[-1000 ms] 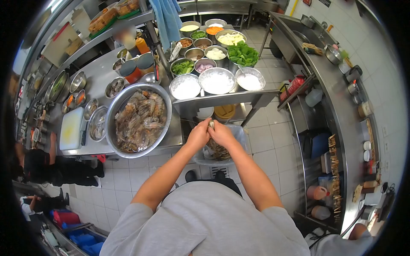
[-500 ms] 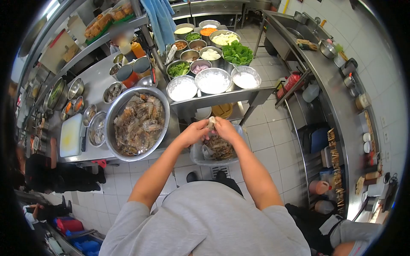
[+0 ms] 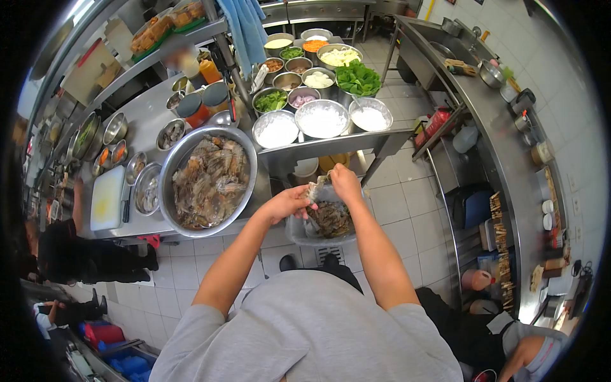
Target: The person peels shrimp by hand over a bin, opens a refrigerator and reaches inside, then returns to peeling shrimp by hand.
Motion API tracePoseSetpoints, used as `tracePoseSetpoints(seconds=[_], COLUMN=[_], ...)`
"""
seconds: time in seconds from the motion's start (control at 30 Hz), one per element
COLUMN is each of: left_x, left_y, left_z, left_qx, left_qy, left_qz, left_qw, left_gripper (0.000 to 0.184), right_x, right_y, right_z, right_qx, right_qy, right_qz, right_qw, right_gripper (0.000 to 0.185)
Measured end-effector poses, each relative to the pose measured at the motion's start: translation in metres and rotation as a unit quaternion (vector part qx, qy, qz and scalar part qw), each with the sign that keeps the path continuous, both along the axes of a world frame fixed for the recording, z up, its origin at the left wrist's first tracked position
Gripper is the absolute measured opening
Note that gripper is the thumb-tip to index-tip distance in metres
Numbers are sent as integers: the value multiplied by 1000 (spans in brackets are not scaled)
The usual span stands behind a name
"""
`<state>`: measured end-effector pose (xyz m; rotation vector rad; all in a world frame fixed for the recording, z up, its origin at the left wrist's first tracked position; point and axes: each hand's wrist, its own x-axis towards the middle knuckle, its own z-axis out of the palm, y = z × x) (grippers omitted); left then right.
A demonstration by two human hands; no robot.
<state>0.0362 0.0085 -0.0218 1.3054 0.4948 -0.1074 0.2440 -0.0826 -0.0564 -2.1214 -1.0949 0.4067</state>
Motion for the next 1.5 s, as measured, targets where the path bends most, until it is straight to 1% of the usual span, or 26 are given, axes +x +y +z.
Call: tracePoseSetpoints(seconds=[0.1,0.13,0.23,0.3,0.33,0.4,0.5,0.53,0.57,0.6,0.67,0.73,0.77,0.8,0.83,0.9,0.97,1.03,1.13,1.17,1.23,1.27,1.3,1.33,1.43,1.5], left_x=[-2,-3,-10,-11,-9,-8,-1,1,3,5,10,18,23,27,29,31,31,33,33,31,26,24,21,18,13,13], left_y=[1,2,6,6,7,4,-2,-2,-3,-3,-7,-10,-11,-14,-18,-24,-25,-24,-21,-20,-18,-16,-14,-12,-10,-7], left_z=[-8,-9,-13,-16,-20,-25,-29,-30,-31,-33,-34,-43,-52,-50,-49,-45,-39,-42,-42,-40,-25,-19,-15,-10,1,-3], left_qx=[-5,-5,0,25,25,18,-5,-5,22,49,86,124,181,237,237,380,394,277,237,237,103,103,38,-27,-46,-7], left_qy=[7,7,42,66,65,42,21,21,9,-3,-11,-19,-40,-62,-62,-31,-17,-60,-112,-111,-107,-108,-113,-117,-98,-77], left_qz=[53,54,41,36,35,104,155,155,168,181,200,218,224,230,230,217,202,228,195,196,150,150,113,75,45,58], left_qw=[999,998,998,997,997,993,988,988,986,982,976,968,957,942,942,899,897,931,945,945,977,977,986,990,993,995], left_gripper=[51,51,50,48,48,47,47,47,47,46,45,44,43,42,42,40,40,43,42,42,49,49,54,60,67,70], right_x=[0,0,12,18,23,24,6,1,-5,-12,-29,-43,-49,-55,-57,-58,-55,-50,-41,-36,-31,-28,-27,-25,-10,-1], right_y=[-6,-7,-11,-15,-17,-24,-27,-26,-24,-22,-20,-17,-15,-12,-11,-11,-10,-12,-13,-11,-9,-9,-9,-9,-11,-11], right_z=[-12,-16,-19,-27,-38,-52,-56,-56,-55,-46,-13,0,4,3,3,3,1,2,-7,-17,-19,-20,-17,-13,-17,-26], right_qx=[-17,-23,5,4,-35,-75,-36,27,89,89,92,96,99,123,123,121,134,146,141,156,171,175,177,176,165,146], right_qy=[-19,-50,-29,-8,15,37,12,-68,-148,-148,104,143,181,181,181,104,113,122,83,111,138,192,246,246,273,299], right_qz=[-30,-59,-108,-95,-46,2,53,46,39,39,5,15,27,23,23,-20,-25,-31,-35,-32,-29,-39,-48,-48,-45,18], right_qw=[999,997,994,995,998,996,998,996,984,984,990,985,978,976,975,987,984,981,986,981,975,965,952,952,947,943], right_gripper=[29,28,28,31,29,27,27,28,31,31,29,29,30,28,28,23,20,18,15,13,10,7,5,5,8,19])
